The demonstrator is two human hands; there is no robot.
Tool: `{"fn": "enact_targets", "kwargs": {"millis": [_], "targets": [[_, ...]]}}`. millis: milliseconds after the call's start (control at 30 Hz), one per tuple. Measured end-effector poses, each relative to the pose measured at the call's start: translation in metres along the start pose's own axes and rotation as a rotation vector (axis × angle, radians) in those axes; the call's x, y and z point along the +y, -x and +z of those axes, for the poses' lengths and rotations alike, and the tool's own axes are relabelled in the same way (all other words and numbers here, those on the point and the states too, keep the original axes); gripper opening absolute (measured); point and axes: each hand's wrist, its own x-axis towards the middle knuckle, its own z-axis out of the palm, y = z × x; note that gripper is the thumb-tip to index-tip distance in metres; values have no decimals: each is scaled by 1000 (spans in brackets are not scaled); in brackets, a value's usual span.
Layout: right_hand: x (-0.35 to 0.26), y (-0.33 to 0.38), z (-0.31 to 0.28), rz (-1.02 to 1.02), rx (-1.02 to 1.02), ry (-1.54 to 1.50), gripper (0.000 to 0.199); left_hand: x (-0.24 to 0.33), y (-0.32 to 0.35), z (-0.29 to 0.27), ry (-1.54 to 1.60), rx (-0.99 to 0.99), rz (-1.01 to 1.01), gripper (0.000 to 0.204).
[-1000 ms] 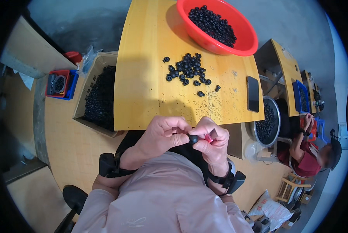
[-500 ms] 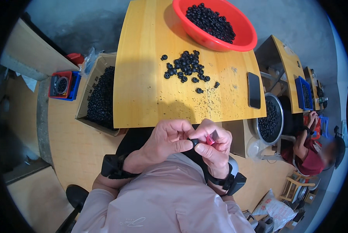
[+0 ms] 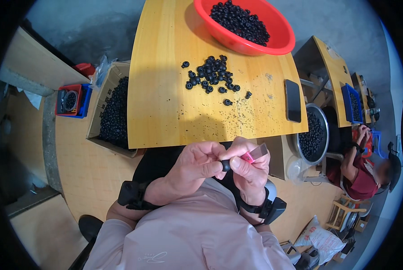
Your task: Trimming excess material from black rubber parts using a small knife.
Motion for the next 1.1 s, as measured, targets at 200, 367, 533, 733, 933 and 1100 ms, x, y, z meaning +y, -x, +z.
{"fn": "enact_targets", "kwargs": {"millis": [200,367,533,733,933,1100], "targets": [[-1,7,3,-72,30,109,15,0,-3,2,30,-55,-30,26],[-5,8,-7,-121,-44,321,22,-1,-2,7,12,-46,-26,26],[-9,12,1,-163,-9,347,26,1,-1,10,64,-8,-41,25],[-10,27,-8,-215,126,466,31,2,-2,10,119,-75,-7,25],[-15,21,-3,-344,-49,683,21,0,-1,11,125,-57,9,23],[-18,18,-3,-400,-91,817,20,2,0,14,9,18,-30,33]]}}
